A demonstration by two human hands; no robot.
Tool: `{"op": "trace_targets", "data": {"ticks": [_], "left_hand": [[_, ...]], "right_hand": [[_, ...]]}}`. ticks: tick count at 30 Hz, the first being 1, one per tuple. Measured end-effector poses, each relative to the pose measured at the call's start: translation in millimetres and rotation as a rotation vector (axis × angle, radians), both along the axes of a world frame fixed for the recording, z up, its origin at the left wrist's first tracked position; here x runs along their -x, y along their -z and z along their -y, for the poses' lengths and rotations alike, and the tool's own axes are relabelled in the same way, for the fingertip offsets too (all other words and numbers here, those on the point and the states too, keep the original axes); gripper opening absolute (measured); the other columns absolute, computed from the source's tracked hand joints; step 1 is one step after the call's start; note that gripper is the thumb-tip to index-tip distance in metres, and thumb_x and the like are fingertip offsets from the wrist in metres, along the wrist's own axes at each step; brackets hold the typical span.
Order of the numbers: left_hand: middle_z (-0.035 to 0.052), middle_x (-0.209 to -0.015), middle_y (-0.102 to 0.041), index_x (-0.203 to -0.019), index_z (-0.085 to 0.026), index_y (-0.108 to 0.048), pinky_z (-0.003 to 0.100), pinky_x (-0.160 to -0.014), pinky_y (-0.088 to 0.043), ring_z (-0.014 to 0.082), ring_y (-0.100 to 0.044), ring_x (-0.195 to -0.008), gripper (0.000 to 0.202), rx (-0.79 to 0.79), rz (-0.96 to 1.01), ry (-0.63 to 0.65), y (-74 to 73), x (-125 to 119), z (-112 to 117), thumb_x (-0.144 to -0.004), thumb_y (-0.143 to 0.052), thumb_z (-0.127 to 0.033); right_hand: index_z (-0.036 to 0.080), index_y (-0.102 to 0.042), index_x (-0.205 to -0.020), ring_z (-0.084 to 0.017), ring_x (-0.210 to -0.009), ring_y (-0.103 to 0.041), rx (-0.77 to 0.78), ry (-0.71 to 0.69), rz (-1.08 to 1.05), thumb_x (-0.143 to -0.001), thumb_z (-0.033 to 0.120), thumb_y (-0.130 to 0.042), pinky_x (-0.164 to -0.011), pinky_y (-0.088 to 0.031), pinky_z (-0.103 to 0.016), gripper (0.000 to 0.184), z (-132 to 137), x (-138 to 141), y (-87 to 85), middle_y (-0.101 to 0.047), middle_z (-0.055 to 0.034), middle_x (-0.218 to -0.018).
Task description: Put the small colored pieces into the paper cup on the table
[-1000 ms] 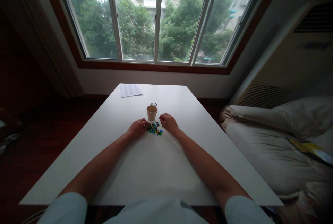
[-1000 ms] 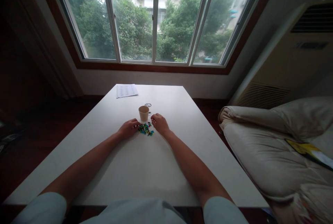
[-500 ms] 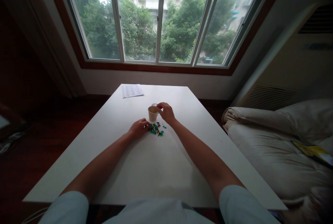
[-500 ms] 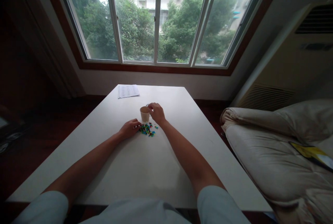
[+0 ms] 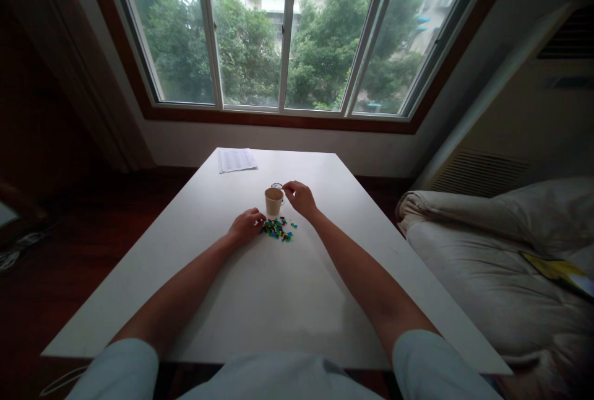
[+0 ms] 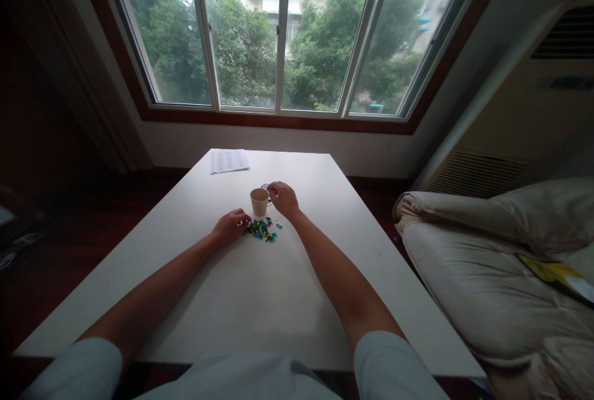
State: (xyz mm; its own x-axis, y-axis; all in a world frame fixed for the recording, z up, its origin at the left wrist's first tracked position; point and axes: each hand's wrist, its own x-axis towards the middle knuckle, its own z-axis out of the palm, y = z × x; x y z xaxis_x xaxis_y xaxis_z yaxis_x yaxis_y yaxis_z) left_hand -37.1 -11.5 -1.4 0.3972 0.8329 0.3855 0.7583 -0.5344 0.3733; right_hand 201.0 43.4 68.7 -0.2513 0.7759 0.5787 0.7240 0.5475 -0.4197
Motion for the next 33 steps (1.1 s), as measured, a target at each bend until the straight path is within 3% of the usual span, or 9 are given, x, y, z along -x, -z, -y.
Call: {"op": "trace_targets", "data": {"ticks": [6, 13, 19, 22, 27, 33], "left_hand": [[0.0048, -0.099, -0.064, -0.100, -0.025, -0.074, 0.028, -0.077, -0.048, 0.0169, -0.059, -0.088, 0.021, 0.018, -0.032, -0.020, -0.3, 0, 0, -0.087, -0.057, -0.024], [0.0057, -0.107, -0.064, -0.103, -0.024, -0.073, 0.031, -0.085, -0.048, 0.0192, -0.058, -0.097, 0.022, 0.012, -0.009, -0.050, 1.0, 4, -3, -0.087, -0.057, -0.025], [0.0063, -0.100, -0.064, -0.098, -0.023, -0.074, 0.030, -0.083, -0.047, 0.0188, -0.059, -0.093, 0.021, 0.058, -0.016, -0.083, 2.2, 10, -7, -0.089, -0.056, -0.029], [0.0062, -0.099, -0.064, -0.097, -0.023, -0.075, 0.029, -0.082, -0.047, 0.0176, -0.059, -0.089, 0.024, 0.083, -0.002, -0.058, 2.4, 12, -10, -0.090, -0.053, -0.027], [0.0046, -0.100, -0.066, -0.094, -0.023, -0.077, 0.027, -0.085, -0.047, 0.0162, -0.061, -0.090, 0.033, 0.139, 0.039, 0.014, 1.9, 20, -17, -0.084, -0.048, -0.012], [0.0050, -0.098, -0.065, -0.093, -0.023, -0.077, 0.026, -0.081, -0.047, 0.0160, -0.060, -0.086, 0.029, 0.140, 0.062, 0.023, 2.7, 20, -17, -0.085, -0.050, -0.016]], "right_hand": [[0.020, -0.071, -0.098, -0.015, -0.079, -0.060, 0.030, 0.050, 0.105, -0.090, 0.016, -0.053, -0.074, -0.043, -0.025, 0.021, 8, -29, 7.5, -0.070, -0.0029, -0.090], [0.025, -0.074, -0.099, -0.016, -0.078, -0.062, 0.432, -0.048, 0.492, -0.083, 0.031, -0.069, -0.066, -0.039, -0.024, 0.018, 22, -49, 33.6, -0.072, -0.0020, -0.088], [0.023, -0.072, -0.099, -0.016, -0.083, -0.061, 0.405, -0.063, 0.485, -0.083, 0.026, -0.066, -0.069, -0.038, -0.023, 0.017, 36, -39, 49.7, -0.070, -0.0035, -0.093], [0.022, -0.072, -0.097, -0.017, -0.087, -0.060, 0.382, -0.039, 0.501, -0.084, 0.018, -0.061, -0.072, -0.038, -0.024, 0.018, 41, -33, 50.0, -0.069, -0.0044, -0.095], [0.021, -0.071, -0.095, -0.018, -0.087, -0.059, 0.368, -0.013, 0.518, -0.084, 0.018, -0.059, -0.072, -0.036, -0.025, 0.017, 44, -27, 49.2, -0.068, -0.0060, -0.096], [0.020, -0.070, -0.092, -0.017, -0.088, -0.058, 0.344, -0.007, 0.474, -0.084, 0.018, -0.060, -0.075, -0.036, -0.024, 0.013, 47, -25, 50.6, -0.065, -0.0058, -0.094]]}}
